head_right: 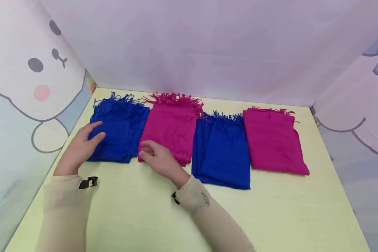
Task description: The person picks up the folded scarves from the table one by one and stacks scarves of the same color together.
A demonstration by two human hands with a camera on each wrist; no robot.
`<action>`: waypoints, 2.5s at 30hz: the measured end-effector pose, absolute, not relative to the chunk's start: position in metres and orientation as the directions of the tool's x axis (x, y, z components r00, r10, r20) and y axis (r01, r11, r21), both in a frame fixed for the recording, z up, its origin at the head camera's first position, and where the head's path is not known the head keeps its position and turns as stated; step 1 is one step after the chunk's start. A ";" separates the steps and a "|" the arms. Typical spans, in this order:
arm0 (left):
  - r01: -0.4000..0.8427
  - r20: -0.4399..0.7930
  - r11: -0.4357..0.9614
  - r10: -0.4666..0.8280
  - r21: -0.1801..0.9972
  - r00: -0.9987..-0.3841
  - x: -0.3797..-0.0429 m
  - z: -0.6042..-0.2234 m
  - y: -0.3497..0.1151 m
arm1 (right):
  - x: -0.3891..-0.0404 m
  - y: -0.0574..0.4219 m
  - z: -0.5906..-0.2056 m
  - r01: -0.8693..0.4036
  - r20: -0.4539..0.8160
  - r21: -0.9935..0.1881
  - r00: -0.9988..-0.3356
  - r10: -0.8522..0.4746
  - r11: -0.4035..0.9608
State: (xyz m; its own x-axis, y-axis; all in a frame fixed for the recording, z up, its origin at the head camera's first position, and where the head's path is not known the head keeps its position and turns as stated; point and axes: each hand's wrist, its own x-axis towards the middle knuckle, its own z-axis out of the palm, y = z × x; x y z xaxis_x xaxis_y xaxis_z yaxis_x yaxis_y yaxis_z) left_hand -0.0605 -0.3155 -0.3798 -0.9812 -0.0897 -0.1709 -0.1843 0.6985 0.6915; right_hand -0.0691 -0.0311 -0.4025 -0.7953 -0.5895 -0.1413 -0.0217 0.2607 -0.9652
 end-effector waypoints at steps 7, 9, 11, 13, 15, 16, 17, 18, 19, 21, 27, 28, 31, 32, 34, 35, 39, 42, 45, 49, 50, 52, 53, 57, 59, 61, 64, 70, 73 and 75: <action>-0.278 -0.229 0.757 -0.173 0.591 -0.958 -0.061 -0.376 -0.342 | -0.053 -0.064 -0.403 0.209 -0.283 -0.959 -0.735 -0.616 0.192; -0.331 -0.289 0.774 -0.200 0.539 -0.936 -0.056 -0.377 -0.350 | -0.049 -0.070 -0.405 0.234 -0.305 -0.952 -0.744 -0.594 0.196; -0.385 -0.359 0.781 -0.221 0.492 -0.907 -0.051 -0.379 -0.359 | -0.046 -0.073 -0.408 0.257 -0.324 -0.946 -0.761 -0.563 0.198; -0.413 -0.413 0.786 -0.223 0.459 -0.883 -0.046 -0.382 -0.366 | -0.044 -0.076 -0.410 0.287 -0.346 -0.938 -0.771 -0.534 0.193; -0.404 -0.431 0.800 -0.205 0.443 -0.879 -0.044 -0.385 -0.370 | -0.044 -0.078 -0.412 0.329 -0.366 -0.930 -0.780 -0.508 0.165; -0.393 -0.433 0.805 -0.191 0.444 -0.881 -0.044 -0.386 -0.371 | -0.045 -0.080 -0.413 0.351 -0.373 -0.926 -0.783 -0.497 0.142; -0.379 -0.434 0.812 -0.175 0.444 -0.884 -0.043 -0.388 -0.371 | -0.045 -0.081 -0.413 0.374 -0.376 -0.921 -0.787 -0.489 0.107; -0.371 -0.441 0.813 -0.159 0.449 -0.883 -0.042 -0.389 -0.371 | -0.045 -0.083 -0.413 0.403 -0.383 -0.913 -0.788 -0.482 0.066; -0.365 -0.448 0.810 -0.144 0.458 -0.882 -0.042 -0.391 -0.370 | -0.045 -0.086 -0.413 0.430 -0.389 -0.902 -0.790 -0.474 0.023; -0.370 -0.468 0.794 -0.124 0.483 -0.875 -0.040 -0.394 -0.369 | -0.044 -0.090 -0.412 0.469 -0.399 -0.882 -0.797 -0.453 -0.048; -0.452 -0.469 0.643 -0.160 0.619 -0.869 -0.038 -0.397 -0.366 | -0.046 -0.102 -0.409 0.473 -0.402 -0.874 -0.834 -0.378 -0.113; -0.457 -0.465 0.604 -0.156 0.654 -0.872 -0.038 -0.400 -0.365 | -0.047 -0.103 -0.410 0.474 -0.405 -0.874 -0.835 -0.372 -0.113; -0.459 -0.472 0.516 -0.116 0.723 -0.874 -0.037 -0.406 -0.366 | -0.052 -0.105 -0.411 0.481 -0.412 -0.869 -0.832 -0.372 -0.114; -0.456 -0.473 0.488 -0.097 0.745 -0.876 -0.037 -0.407 -0.367 | -0.054 -0.106 -0.412 0.489 -0.419 -0.864 -0.828 -0.372 -0.116; -0.445 -0.470 0.446 -0.059 0.776 -0.880 -0.037 -0.410 -0.368 | -0.059 -0.107 -0.412 0.502 -0.428 -0.855 -0.824 -0.371 -0.132; -0.433 -0.456 0.435 -0.056 0.789 -0.888 -0.037 -0.412 -0.368 | -0.062 -0.107 -0.412 0.506 -0.430 -0.851 -0.824 -0.368 -0.139; -0.373 -0.370 0.293 -0.070 0.880 -0.926 -0.038 -0.415 -0.367 | -0.072 -0.108 -0.412 0.515 -0.434 -0.840 -0.825 -0.361 -0.168; -0.354 -0.350 0.113 -0.054 0.928 -0.935 -0.039 -0.415 -0.366 | -0.077 -0.107 -0.410 0.516 -0.430 -0.841 -0.821 -0.376 -0.164; -0.374 -0.374 -0.037 0.002 0.927 -0.927 -0.041 -0.414 -0.366 | -0.082 -0.107 -0.411 0.504 -0.418 -0.853 -0.817 -0.397 -0.139; -0.413 -0.412 -0.075 0.029 0.908 -0.911 -0.044 -0.413 -0.366 | -0.088 -0.109 -0.413 0.497 -0.415 -0.864 -0.794 -0.444 -0.083; -0.419 -0.418 -0.077 0.026 0.905 -0.908 -0.044 -0.413 -0.366 | -0.089 -0.109 -0.413 0.498 -0.417 -0.864 -0.785 -0.458 -0.067; -0.418 -0.417 -0.088 0.021 0.904 -0.908 -0.045 -0.413 -0.366 | -0.091 -0.110 -0.414 0.507 -0.430 -0.861 -0.763 -0.483 -0.035; -0.412 -0.412 -0.102 0.022 0.905 -0.911 -0.045 -0.413 -0.366 | -0.092 -0.110 -0.415 0.512 -0.437 -0.859 -0.754 -0.490 -0.022; -0.361 -0.366 -0.239 0.024 0.901 -0.930 -0.047 -0.415 -0.361 | -0.095 -0.111 -0.416 0.523 -0.461 -0.852 -0.741 -0.488 0.010; -0.321 -0.334 -0.339 0.021 0.884 -0.942 -0.046 -0.415 -0.360 | -0.095 -0.112 -0.417 0.520 -0.462 -0.854 -0.747 -0.479 0.013; -0.281 -0.300 -0.429 0.024 0.859 -0.954 -0.046 -0.414 -0.358 | -0.095 -0.114 -0.419 0.500 -0.439 -0.866 -0.760 -0.479 0.001; -0.230 -0.256 -0.530 0.025 0.816 -0.966 -0.046 -0.413 -0.357 | -0.095 -0.116 -0.422 0.465 -0.392 -0.885 -0.780 -0.488 -0.031; -0.200 -0.214 -0.557 0.041 0.806 -0.976 -0.044 -0.418 -0.358 | -0.098 -0.124 -0.434 0.569 -0.386 -0.773 -0.773 -0.504 -0.280; -0.240 -0.234 -0.496 0.075 0.834 -0.969 -0.043 -0.420 -0.359 | -0.100 -0.123 -0.439 0.598 -0.404 -0.716 -0.776 -0.484 -0.361; -0.269 -0.254 -0.435 0.092 0.859 -0.963 -0.042 -0.420 -0.360 | -0.101 -0.121 -0.442 0.591 -0.399 -0.718 -0.782 -0.478 -0.368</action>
